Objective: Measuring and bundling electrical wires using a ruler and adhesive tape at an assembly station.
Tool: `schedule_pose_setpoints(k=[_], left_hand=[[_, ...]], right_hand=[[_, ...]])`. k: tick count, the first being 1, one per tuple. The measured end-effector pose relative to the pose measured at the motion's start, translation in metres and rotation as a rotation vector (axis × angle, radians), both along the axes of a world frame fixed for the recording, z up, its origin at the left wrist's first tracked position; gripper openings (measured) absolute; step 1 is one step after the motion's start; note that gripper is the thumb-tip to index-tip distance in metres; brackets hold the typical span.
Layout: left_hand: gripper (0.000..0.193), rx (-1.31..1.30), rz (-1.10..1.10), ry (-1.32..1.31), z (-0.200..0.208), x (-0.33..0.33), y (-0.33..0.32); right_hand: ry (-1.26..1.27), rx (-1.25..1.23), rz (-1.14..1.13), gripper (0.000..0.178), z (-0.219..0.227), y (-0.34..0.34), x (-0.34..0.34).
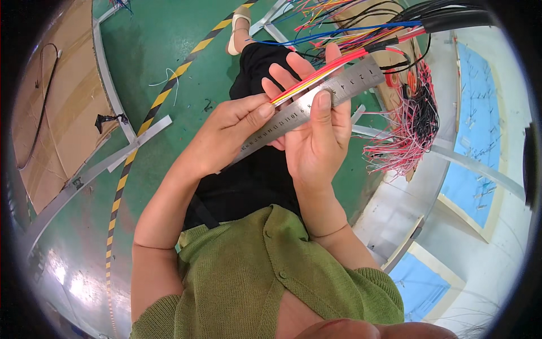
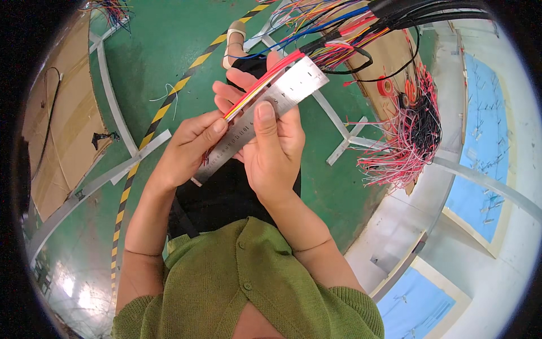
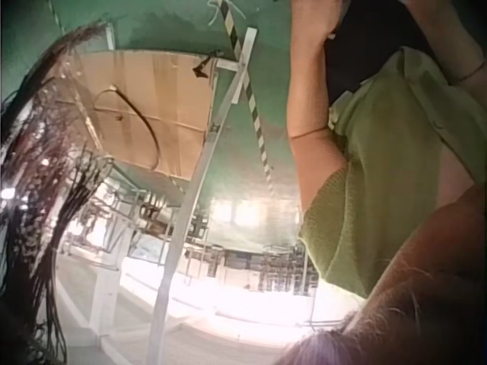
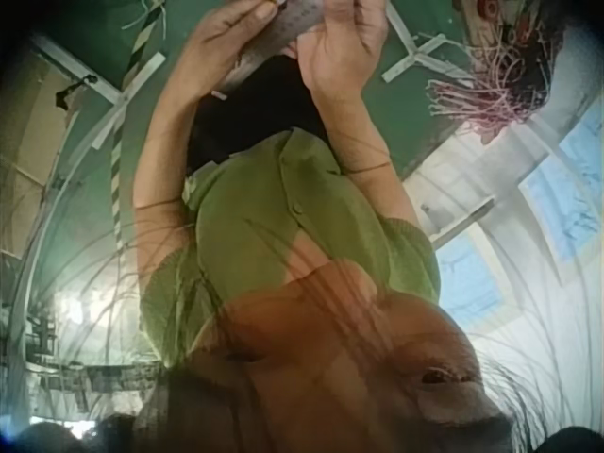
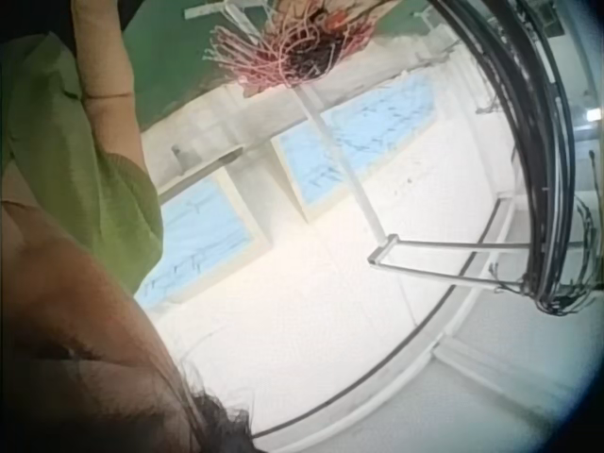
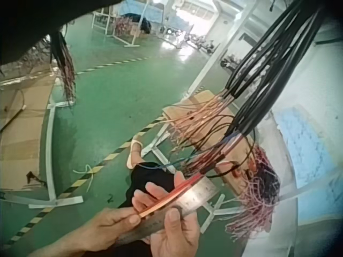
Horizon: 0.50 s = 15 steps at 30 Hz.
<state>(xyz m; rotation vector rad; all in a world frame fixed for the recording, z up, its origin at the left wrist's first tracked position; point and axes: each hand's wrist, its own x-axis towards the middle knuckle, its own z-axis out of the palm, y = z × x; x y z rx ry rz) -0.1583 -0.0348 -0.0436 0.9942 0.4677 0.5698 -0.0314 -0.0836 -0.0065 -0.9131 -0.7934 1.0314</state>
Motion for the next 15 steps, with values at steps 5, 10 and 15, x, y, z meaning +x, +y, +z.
schedule_pose_setpoints(k=[5, 10, 15], left_hand=[[0.037, -0.031, -0.022, -0.008, -0.0001, 0.0, -0.0017], [0.038, -0.01, -0.023, -0.01, 0.0016, -0.0012, -0.0012], [0.037, -0.047, -0.027, -0.026, -0.0002, 0.0001, -0.0015]], right_hand=[[0.032, 0.01, 0.014, 0.054, -0.0041, -0.0027, 0.0027], [0.064, 0.033, 0.005, 0.053, -0.0046, -0.0028, 0.0014], [0.083, 0.035, -0.017, 0.052, -0.0057, -0.0023, 0.0006]])
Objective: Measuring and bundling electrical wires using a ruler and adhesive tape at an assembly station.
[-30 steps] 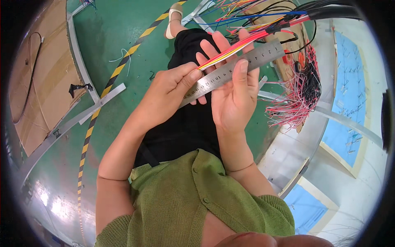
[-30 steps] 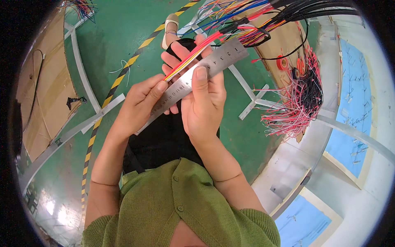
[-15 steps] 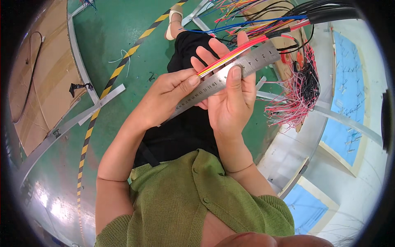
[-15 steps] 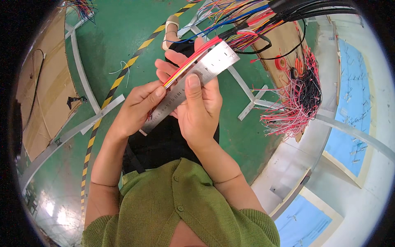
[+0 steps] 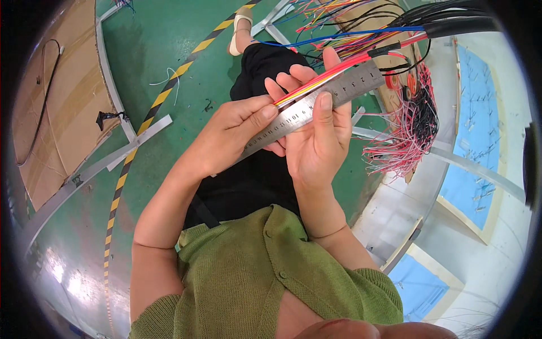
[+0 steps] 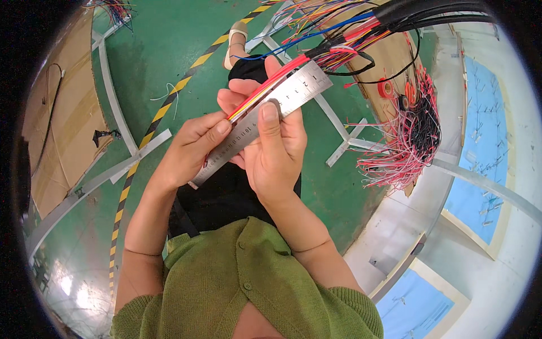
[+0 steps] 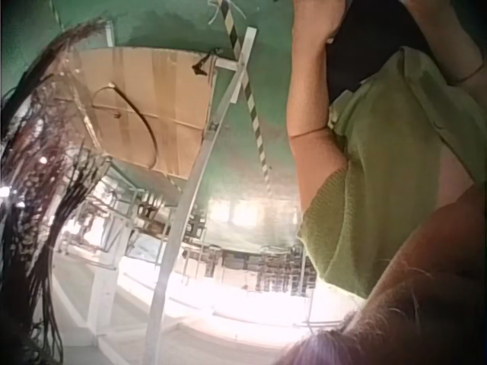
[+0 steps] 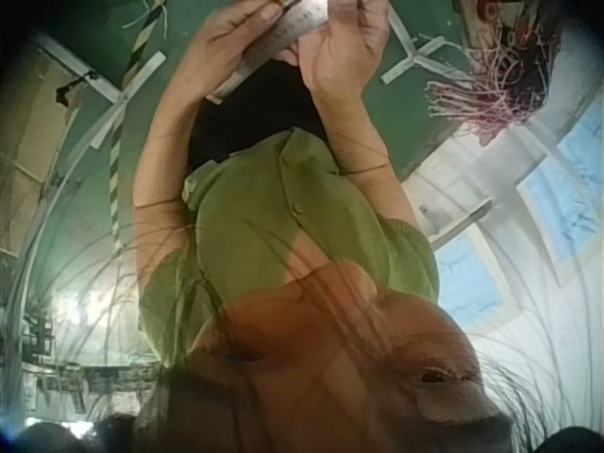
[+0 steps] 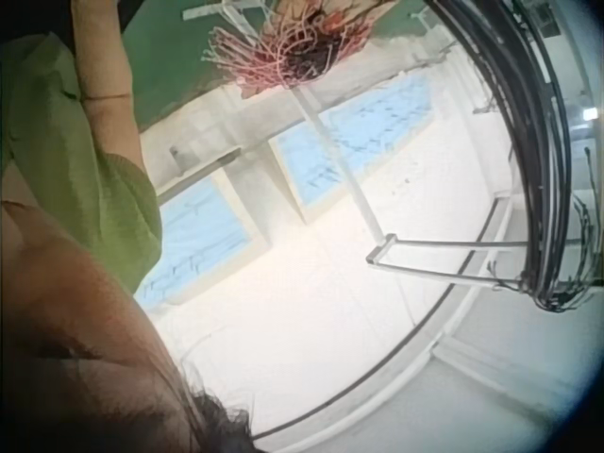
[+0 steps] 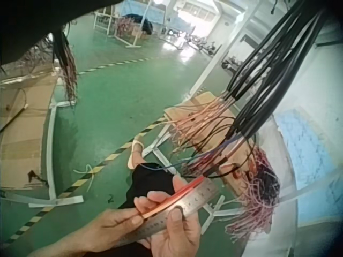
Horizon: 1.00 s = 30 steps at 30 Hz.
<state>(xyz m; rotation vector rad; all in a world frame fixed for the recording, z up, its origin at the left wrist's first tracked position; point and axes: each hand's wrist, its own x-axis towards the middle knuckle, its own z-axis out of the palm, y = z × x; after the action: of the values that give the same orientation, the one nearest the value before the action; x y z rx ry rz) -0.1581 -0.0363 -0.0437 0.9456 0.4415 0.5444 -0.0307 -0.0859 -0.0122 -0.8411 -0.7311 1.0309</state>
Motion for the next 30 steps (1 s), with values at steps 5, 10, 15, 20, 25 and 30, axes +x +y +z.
schedule_pose_setpoints(k=[5, 10, 15, 20, 25, 30], left_hand=[[0.038, 0.01, 0.006, 0.007, 0.001, -0.002, 0.0], [0.037, -0.002, 0.017, 0.03, 0.003, -0.006, -0.002], [0.034, -0.039, -0.229, -0.021, -0.006, -0.015, 0.007], [0.034, 0.044, -0.432, 0.0, -0.016, -0.028, 0.02], [0.032, 0.156, -0.488, 0.03, -0.016, -0.036, 0.02], [0.031, 0.182, -0.517, 0.025, -0.021, -0.038, 0.019]], right_hand=[[-0.019, 0.016, 0.022, 0.052, -0.001, -0.001, -0.001], [0.044, 0.015, 0.017, 0.051, -0.004, -0.001, -0.003], [0.104, -0.015, -0.033, 0.044, -0.001, 0.001, 0.006], [0.13, 0.015, 0.064, 0.043, -0.001, 0.004, 0.024], [0.163, -0.001, 0.092, 0.043, -0.003, 0.004, 0.027], [0.169, -0.012, 0.094, 0.044, -0.004, 0.003, 0.03]])
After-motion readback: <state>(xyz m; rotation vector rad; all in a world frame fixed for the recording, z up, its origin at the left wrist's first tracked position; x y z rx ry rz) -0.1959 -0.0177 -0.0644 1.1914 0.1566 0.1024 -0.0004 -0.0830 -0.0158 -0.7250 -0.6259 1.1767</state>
